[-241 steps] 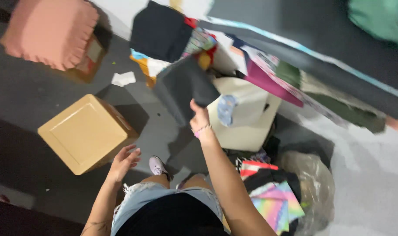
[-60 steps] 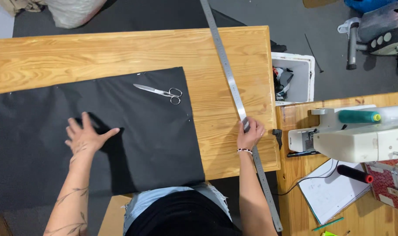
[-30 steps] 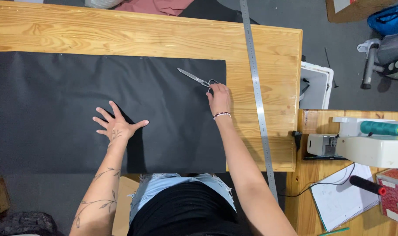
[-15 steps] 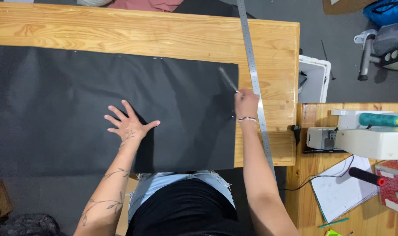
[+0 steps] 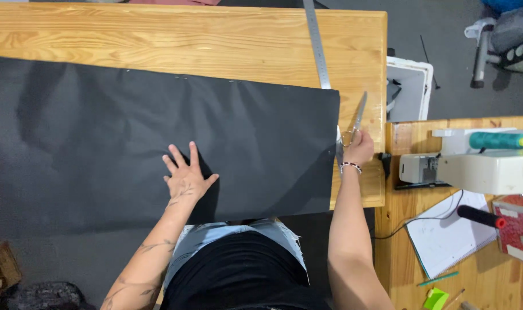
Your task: The person cuts a large piece of black fabric using scissors and a metal ruler on a wooden table. They then fold the fabric and secure the edges with pins.
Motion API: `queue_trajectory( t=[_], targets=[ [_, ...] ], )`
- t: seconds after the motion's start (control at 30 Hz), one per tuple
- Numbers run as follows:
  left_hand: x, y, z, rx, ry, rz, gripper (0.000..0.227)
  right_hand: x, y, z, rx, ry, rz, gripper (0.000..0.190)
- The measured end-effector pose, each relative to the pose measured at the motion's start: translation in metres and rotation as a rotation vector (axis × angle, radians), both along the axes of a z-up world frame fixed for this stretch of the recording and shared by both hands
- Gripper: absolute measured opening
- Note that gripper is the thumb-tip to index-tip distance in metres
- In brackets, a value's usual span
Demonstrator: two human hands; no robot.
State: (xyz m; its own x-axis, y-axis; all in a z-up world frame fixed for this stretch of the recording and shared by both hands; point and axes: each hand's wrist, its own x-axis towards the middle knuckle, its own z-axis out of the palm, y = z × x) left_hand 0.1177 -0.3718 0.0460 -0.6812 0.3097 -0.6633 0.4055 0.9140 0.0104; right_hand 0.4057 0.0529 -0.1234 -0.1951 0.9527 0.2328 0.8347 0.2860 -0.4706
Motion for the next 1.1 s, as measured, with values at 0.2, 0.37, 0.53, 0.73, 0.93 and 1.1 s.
queue_trajectory(
  t=[0.2,0.37,0.53,0.73,0.93,1.1],
  targets=[
    [0.006,-0.023,0.015,-0.019,0.038,0.01,0.115,-0.011,-0.021,0.028,0.052,-0.085,-0.01,0.012],
    [-0.005,-0.045,-0.014,-0.089,0.059,0.011,0.109,-0.045,-0.076,0.095,-0.197,0.061,0.079,0.013],
    [-0.004,-0.01,0.027,-0.042,0.145,0.009,0.096,-0.019,-0.118,0.089,-0.473,-0.108,0.139,0.019],
    [0.029,0.061,0.012,0.305,0.18,-0.338,0.079,-0.009,-0.161,0.089,-0.568,0.048,-0.006,0.029],
    [0.049,0.145,0.001,0.53,-0.089,-0.575,0.079,-0.012,-0.164,0.09,-0.541,0.103,0.03,0.027],
    [0.035,0.195,-0.017,0.616,-0.062,-0.578,0.08,-0.013,-0.167,0.102,-0.534,0.059,0.064,0.022]
  ],
)
